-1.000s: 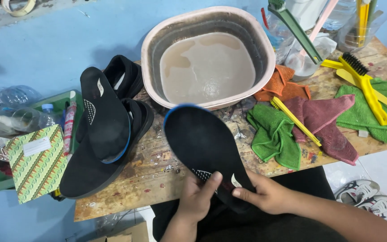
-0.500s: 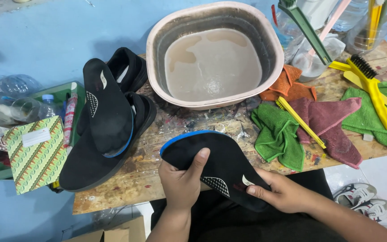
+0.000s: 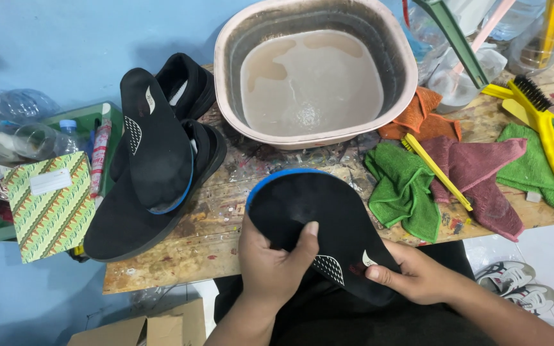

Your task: Cleaning a black shoe insole by scrubbing it with a brush and soapy water, then wiping it dry with a cloth.

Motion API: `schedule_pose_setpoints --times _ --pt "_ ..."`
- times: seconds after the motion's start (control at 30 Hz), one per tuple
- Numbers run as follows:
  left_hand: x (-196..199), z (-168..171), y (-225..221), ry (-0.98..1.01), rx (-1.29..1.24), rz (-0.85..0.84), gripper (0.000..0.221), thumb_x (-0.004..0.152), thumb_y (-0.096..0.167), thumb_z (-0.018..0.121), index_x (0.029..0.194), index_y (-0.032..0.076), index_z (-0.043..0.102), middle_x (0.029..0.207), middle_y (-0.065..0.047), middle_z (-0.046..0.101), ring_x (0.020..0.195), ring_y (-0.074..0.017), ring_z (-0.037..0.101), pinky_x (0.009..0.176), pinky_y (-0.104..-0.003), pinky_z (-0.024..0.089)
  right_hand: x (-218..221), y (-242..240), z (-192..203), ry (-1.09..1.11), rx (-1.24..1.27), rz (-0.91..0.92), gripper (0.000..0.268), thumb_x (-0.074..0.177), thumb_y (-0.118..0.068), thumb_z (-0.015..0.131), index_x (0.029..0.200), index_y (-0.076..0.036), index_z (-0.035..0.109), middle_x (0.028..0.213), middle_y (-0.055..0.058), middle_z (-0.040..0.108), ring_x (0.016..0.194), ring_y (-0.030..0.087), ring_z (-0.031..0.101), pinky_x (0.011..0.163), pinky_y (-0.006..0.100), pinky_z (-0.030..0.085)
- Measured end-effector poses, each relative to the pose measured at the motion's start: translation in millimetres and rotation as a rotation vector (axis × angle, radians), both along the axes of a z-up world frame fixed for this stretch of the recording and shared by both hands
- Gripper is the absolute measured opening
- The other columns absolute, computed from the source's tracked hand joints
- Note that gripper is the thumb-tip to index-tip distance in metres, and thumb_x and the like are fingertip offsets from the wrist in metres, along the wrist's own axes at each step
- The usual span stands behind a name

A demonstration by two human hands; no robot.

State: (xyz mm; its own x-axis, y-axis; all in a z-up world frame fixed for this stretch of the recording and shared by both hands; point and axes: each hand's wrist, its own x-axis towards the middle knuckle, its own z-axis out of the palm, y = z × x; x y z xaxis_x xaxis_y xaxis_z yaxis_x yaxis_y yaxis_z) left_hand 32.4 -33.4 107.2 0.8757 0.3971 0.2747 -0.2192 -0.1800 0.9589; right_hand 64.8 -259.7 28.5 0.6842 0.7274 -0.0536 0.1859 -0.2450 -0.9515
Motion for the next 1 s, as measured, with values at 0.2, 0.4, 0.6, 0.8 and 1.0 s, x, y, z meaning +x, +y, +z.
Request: schedule_pose_setpoints --times 0.2,0.4,0.6,0.8,1.0 --pt "0.6 19.3 -2.6 -0.102 -0.033 -0.116 0.058 0.074 0.018 0.068 0.124 0.0 0.045 0.114 -0.013 0.06 0.104 -0.021 0.062 0.09 -0.029 0.052 -1.1 -3.2 -2.5 -0.008 -0.029 0.003 0.032 0.086 -0.035 0.052 0.101 -0.008 0.061 0.095 -0.001 0.063 0.093 0.009 0.057 0.084 0.026 0.044" --pt "5.8 23.6 -4.1 -0.058 -0.134 -0.087 0.042 0.076 0.019 0.066 0.113 0.002 0.055 0.106 -0.012 0.065 0.102 -0.0224 0.064 0.092 -0.031 0.05 -2.8 1.7 1.0 -0.054 -0.003 0.014 0.031 0.087 -0.036 0.051 0.097 -0.008 0.061 0.09 -0.001 0.062 0.088 0.01 0.058 0.08 0.025 0.045" --pt "7.6 22.0 -2.8 -0.069 -0.072 -0.049 0.033 0.087 0.026 0.051 0.108 0.0 0.053 0.1 -0.01 0.064 0.097 -0.0208 0.063 0.088 -0.03 0.049 -4.2 -3.2 -6.3 0.016 0.017 -0.03 0.027 0.086 -0.032 0.054 0.093 -0.007 0.061 0.086 -0.002 0.06 0.083 0.01 0.057 0.076 0.024 0.046" --pt "9.5 22.2 -3.7 -0.101 -0.12 -0.088 0.037 0.085 0.021 0.053 0.115 0.0 0.049 0.106 -0.011 0.062 0.102 -0.0215 0.062 0.092 -0.031 0.048 -3.6 0.1 -1.8 -0.005 0.042 -0.007 0.031 0.087 -0.036 0.051 0.093 -0.007 0.059 0.09 -0.001 0.059 0.087 0.011 0.056 0.082 0.027 0.045" --pt "11.9 18.0 -5.0 -0.001 -0.2 -0.063 0.042 0.073 0.016 0.067 0.11 0.004 0.052 0.097 -0.009 0.065 0.091 -0.0185 0.064 0.085 -0.029 0.051 -3.3 2.4 2.2 0.01 0.053 0.006 0.037 0.087 -0.035 0.051 0.104 -0.004 0.059 0.102 0.001 0.063 0.098 0.012 0.057 0.088 0.028 0.044"
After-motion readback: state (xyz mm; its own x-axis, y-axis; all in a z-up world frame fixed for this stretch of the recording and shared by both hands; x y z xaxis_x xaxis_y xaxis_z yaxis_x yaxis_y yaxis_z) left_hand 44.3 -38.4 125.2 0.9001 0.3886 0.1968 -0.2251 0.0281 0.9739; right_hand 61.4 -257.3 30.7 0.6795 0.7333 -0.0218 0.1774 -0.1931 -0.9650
